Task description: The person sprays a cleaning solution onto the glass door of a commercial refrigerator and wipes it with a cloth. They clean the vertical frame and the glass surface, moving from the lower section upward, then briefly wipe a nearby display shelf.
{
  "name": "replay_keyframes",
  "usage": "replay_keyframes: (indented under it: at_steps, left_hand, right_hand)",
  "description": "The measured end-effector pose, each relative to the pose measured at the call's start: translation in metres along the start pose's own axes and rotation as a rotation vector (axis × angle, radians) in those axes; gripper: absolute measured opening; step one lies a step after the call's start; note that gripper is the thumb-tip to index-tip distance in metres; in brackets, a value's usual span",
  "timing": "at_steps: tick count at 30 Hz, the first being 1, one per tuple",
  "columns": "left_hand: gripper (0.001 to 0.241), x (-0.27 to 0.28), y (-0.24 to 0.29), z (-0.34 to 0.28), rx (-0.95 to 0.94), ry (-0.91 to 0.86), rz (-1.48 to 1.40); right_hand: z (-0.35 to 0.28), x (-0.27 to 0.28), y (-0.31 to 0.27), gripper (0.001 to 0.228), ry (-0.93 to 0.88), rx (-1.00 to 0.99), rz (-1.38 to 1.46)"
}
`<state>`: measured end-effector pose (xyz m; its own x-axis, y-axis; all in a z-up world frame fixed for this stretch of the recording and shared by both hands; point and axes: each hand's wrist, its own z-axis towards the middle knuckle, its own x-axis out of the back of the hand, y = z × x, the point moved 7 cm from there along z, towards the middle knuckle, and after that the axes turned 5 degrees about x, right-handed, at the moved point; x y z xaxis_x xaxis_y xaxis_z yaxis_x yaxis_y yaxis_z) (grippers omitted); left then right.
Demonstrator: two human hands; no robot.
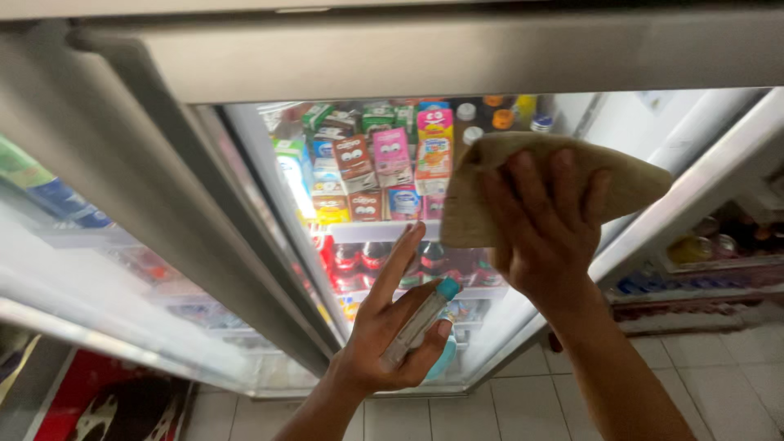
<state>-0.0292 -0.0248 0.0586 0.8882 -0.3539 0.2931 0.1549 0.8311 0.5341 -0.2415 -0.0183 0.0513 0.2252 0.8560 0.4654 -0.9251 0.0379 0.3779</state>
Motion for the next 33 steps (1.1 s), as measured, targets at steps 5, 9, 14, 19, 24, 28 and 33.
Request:
replay_keyframes:
  at_steps: [5, 9, 14, 19, 24, 28, 33]
  left_hand:
    - [0.033, -0.044, -0.015, 0.025, 0.297, -0.202, -0.234]
    - [0.022, -0.070, -0.010, 0.045, 0.306, -0.201, -0.301]
    - [0.016, -0.087, -0.004, 0.059, 0.232, -0.199, -0.247]
    - [0.012, -0.086, -0.005, 0.055, 0.243, -0.207, -0.239]
    - [0.012, -0.053, -0.013, 0.036, 0.308, -0.152, -0.180]
    - [0.018, 0.001, -0.022, 0.012, 0.336, -0.026, -0.105]
    - [0.031, 0.077, -0.021, -0.041, 0.214, 0.258, 0.006]
  right_hand:
    - [-0.046, 0.037, 0.058, 0.048, 0.218, -0.270, 0.093]
    - [-0.083, 0.062, 0.072, 0.044, 0.478, -0.471, 0.313]
    - [-0.112, 0.083, 0.079, 0.040, 0.726, -0.560, 0.643]
    - [-0.097, 0.075, 0.073, 0.042, 0.716, -0.467, 0.635]
    - [-0.043, 0.039, 0.032, 0.050, 0.358, -0.487, 0.330]
    - [0.004, 0.013, -0.040, 0.059, 0.273, -0.334, 0.318]
    - [0.069, 0.000, -0.137, 0.055, 0.110, -0.097, 0.265]
